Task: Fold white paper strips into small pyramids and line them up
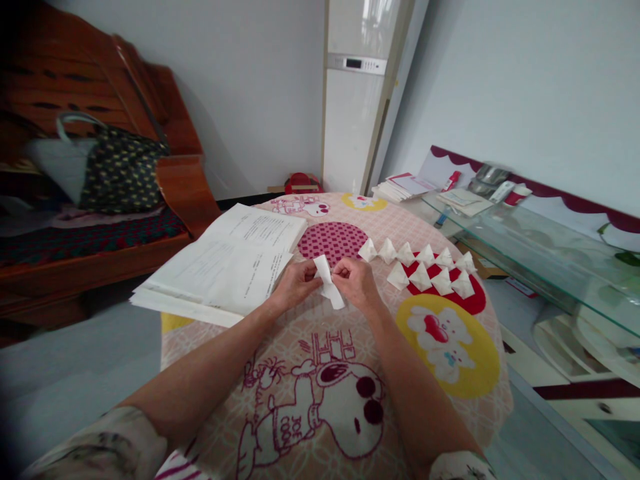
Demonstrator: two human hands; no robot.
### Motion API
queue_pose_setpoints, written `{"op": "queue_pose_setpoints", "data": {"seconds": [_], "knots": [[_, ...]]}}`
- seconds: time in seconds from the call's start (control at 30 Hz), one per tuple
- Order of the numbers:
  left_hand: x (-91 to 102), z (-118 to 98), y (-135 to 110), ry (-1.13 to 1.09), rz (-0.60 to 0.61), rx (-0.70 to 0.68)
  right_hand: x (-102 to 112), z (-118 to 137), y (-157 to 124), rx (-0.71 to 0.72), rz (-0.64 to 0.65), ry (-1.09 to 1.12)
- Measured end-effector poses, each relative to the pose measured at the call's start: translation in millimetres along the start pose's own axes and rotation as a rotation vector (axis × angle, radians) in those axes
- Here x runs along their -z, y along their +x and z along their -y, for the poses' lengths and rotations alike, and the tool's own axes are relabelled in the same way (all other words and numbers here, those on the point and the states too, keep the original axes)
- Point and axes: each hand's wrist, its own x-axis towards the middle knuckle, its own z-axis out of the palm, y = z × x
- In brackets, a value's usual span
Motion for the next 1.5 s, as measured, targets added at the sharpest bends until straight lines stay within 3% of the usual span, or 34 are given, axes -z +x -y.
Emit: {"op": "queue_pose_setpoints", "data": {"seconds": [0.23,0.43,0.53,0.7,1.0,1.5], "knots": [[-2.5,-8.8,-4.7,0.245,-0.147,-0.106,-1.7,8.1,-1.0,0.035,0.006,0.011],[-4.9,-11.0,-10.8,0.299,-0.119,-0.220,-3.1,9.9,-0.1,-0.137,0.058,0.314],[-0.2,-11.8,-10.4,0.167,-0.039,-0.257,2.6,13.8,-0.1,-0.187,0.067,0.455],[9.4,-15.2,-4.5,-0.247,0.012,-0.223,13.1,13.5,-0.9,-0.234,0.096,0.559],[10.0,-16.5,-3.7,-0.393,0.160,-0.126,14.1,7.5,-4.0,-0.323,0.244,0.640],[11.0,-21.8,-7.5,-0.568,0.288,0.027,14.1,8.2,-5.3,-0.361,0.275,0.668]]}}
